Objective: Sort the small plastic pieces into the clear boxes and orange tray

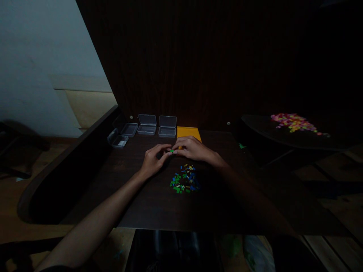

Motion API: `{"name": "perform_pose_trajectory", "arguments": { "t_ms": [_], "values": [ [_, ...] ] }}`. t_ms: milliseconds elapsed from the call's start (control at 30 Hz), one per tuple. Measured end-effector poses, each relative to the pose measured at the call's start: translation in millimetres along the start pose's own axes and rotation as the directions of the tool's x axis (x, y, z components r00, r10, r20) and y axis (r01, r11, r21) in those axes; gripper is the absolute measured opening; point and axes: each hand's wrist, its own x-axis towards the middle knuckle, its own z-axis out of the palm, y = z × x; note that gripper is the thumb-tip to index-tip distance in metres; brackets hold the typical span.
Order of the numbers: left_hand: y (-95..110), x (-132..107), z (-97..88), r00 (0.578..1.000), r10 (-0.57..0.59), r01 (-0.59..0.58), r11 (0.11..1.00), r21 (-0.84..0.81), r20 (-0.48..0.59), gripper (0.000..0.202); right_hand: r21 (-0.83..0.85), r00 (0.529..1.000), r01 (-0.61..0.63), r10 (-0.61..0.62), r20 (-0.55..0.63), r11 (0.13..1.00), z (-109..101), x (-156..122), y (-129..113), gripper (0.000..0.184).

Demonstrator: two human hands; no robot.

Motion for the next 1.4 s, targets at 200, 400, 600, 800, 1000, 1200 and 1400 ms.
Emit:
{"name": "perform_pose_trajectory", "arguments": {
  "t_ms": [200,400,600,800,1000,1200,1400],
  "values": [
    [3,1,-0.8,0.997,0.001,0.001,1.000,-0.027,0.076,0.028,0.023,0.999,-0.015,0.014,0.036,1.000,-12,-3,7,0.014],
    [13,2,-5.3,0.916,0.148,-0.132,0.989,-0.067,0.373,0.009,-0.179,0.977,-0.181,0.198,0.077,0.967,-31,-15,42,0.013],
    [16,0,-7.2,0.798,0.134,-0.094,0.991,-0.098,0.588,0.007,-0.286,0.926,-0.250,0.315,0.209,0.925,-25,-17,54,0.017],
    [17,2,-9.7,0.748,0.081,-0.058,0.997,-0.056,0.658,0.004,-0.337,0.907,-0.293,0.372,0.197,0.895,-10,-15,51,0.021],
    [16,3,-11.3,0.741,0.086,-0.068,0.996,-0.054,0.666,0.005,-0.334,0.908,-0.307,0.380,0.178,0.891,-8,-16,50,0.022],
    [13,3,-12.1,0.727,0.096,-0.073,0.995,-0.062,0.680,0.006,-0.139,0.970,-0.162,0.184,0.157,0.977,-17,-8,17,0.018],
    [14,5,-14.2,0.736,0.110,-0.082,0.994,-0.073,0.668,0.009,0.054,0.922,0.000,-0.021,0.387,0.999,-3,-15,-22,0.019]
  ]
}}
